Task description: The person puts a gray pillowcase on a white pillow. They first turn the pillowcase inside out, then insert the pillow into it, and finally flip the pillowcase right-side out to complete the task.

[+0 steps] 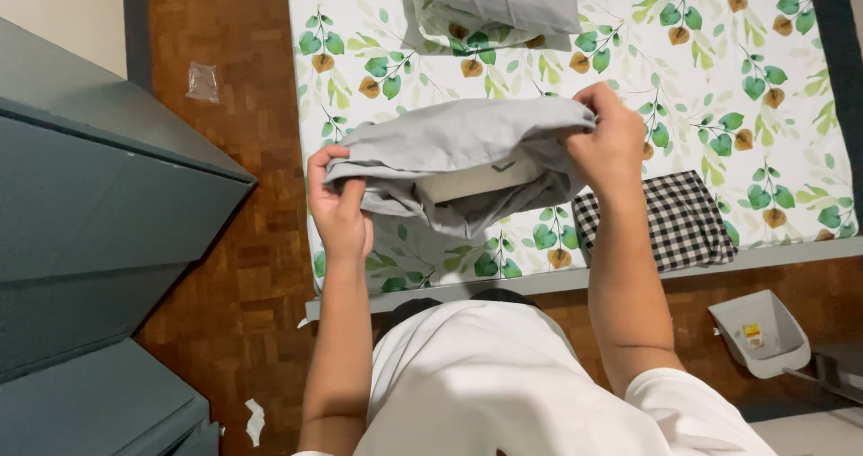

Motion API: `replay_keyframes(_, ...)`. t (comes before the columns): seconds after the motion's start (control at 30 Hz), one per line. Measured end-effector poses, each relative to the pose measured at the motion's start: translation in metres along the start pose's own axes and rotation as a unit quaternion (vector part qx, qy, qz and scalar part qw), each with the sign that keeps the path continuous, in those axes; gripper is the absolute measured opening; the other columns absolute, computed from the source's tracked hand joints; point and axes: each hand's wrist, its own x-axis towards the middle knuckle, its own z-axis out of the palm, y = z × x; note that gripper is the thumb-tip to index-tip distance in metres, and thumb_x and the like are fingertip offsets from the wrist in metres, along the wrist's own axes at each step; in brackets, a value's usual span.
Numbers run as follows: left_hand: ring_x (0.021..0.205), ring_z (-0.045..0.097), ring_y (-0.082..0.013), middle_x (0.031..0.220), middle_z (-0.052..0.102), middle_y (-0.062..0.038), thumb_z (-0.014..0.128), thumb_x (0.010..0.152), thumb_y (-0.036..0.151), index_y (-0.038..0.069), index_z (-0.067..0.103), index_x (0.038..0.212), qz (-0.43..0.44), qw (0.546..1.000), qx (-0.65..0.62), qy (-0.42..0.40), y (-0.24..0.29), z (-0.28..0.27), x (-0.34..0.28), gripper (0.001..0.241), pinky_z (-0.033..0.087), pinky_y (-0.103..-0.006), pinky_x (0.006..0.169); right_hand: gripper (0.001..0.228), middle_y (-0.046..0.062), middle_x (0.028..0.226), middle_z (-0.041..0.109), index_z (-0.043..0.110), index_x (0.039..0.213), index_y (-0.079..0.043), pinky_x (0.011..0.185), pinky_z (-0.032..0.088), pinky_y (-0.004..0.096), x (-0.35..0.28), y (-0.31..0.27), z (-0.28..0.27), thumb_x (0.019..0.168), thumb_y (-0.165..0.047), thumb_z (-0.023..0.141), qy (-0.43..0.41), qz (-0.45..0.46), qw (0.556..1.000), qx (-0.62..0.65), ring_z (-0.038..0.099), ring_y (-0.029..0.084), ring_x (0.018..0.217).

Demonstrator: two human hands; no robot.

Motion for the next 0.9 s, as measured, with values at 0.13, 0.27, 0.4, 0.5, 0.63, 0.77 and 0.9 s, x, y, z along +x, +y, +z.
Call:
replay_keyframes(0.13, 0.102, 0.058, -0.0106, 0.110, 0.062, -0.008, 0.060, 0.094, -0.005, 0.003, 0.056, 0.123, -0.011, 0.999, -0.015, -0.033, 0.022, 0.013, -0.002, 0.031, 0.052, -0.0284, 0.096, 0.045, 0.036, 0.098, 0.071, 0.067, 0.110, 0.005, 0.090, 0.048, 0.067, -0.027, -0.065, -0.015, 0.080, -0.025, 0.081, -0.170, 0.017, 0.983, -0.070, 0.065, 0.058, 0.101)
replay_keyframes(0.27, 0.101, 0.056, -0.0078, 0.104, 0.065, -0.003, 0.066, 0.096, 0.005, 0.005, 0.068, 0.110, -0.019, 0.994, 0.056, -0.093, 0.028, 0.025, -0.014, 0.015, 0.047, -0.0246, 0.097, 0.039, 0.030, 0.095, 0.070, 0.067, 0.106, 0.003, 0.090, 0.051, 0.058, -0.045, -0.050, 0.005, 0.069, 0.001, 0.076, -0.354, -0.125, 0.920, 0.114, 0.066, 0.051, 0.098)
replay_keyframes(0.4, 0.078, 0.049, -0.0038, 0.084, 0.066, -0.001, 0.063, 0.094, 0.000, 0.004, 0.074, 0.097, -0.027, 0.978, 0.095, -0.186, 0.048, 0.043, -0.024, 0.012, 0.046, -0.0196, 0.072, 0.033, 0.005, 0.088, 0.068, 0.064, 0.100, -0.007, 0.086, 0.053, 0.037, -0.064, -0.047, 0.029, 0.071, 0.001, 0.077, -0.325, -0.167, 0.867, 0.340, 0.065, 0.019, 0.087)
replay_keyframes(0.5, 0.074, 0.049, -0.0041, 0.082, 0.069, -0.003, 0.064, 0.095, 0.002, 0.004, 0.076, 0.096, -0.021, 0.972, 0.083, -0.217, 0.053, 0.053, -0.027, 0.012, 0.047, -0.0199, 0.067, 0.083, 0.009, 0.127, 0.056, 0.046, 0.139, -0.009, 0.106, 0.046, 0.046, -0.073, -0.086, 0.018, 0.075, -0.033, 0.092, -0.312, -0.219, 0.854, 0.354, 0.057, 0.024, 0.118)
replay_keyframes(0.63, 0.069, 0.048, -0.0064, 0.076, 0.065, -0.006, 0.064, 0.094, 0.000, 0.001, 0.074, 0.099, -0.011, 0.967, 0.044, -0.251, 0.054, 0.061, -0.027, 0.011, 0.054, -0.0245, 0.061, 0.118, 0.013, 0.121, 0.055, 0.030, 0.153, -0.019, 0.082, 0.055, 0.070, -0.076, -0.120, 0.020, 0.061, -0.045, 0.099, -0.292, -0.214, 0.920, 0.151, 0.065, 0.054, 0.096)
replay_keyframes(0.77, 0.086, 0.070, -0.0193, 0.096, 0.076, -0.006, 0.068, 0.095, 0.010, 0.008, 0.074, 0.110, 0.132, 0.940, 0.161, -0.271, 0.062, 0.068, -0.019, 0.017, 0.058, -0.0321, 0.078, 0.032, 0.017, 0.100, 0.072, 0.068, 0.113, -0.009, 0.077, 0.056, 0.058, -0.066, -0.094, 0.055, 0.082, -0.015, 0.072, -0.203, -0.252, 0.940, 0.106, 0.069, 0.047, 0.094)
replay_keyframes(0.9, 0.128, 0.061, -0.0361, 0.138, 0.065, -0.014, 0.073, 0.094, 0.007, 0.010, 0.055, 0.146, 0.188, 0.909, 0.276, -0.249, 0.051, 0.046, -0.008, 0.054, 0.048, -0.0474, 0.106, 0.051, 0.021, 0.107, 0.073, 0.067, 0.128, -0.011, 0.090, 0.053, 0.057, -0.036, -0.090, 0.051, 0.077, -0.005, 0.067, -0.190, -0.219, 0.946, 0.143, 0.067, 0.048, 0.107)
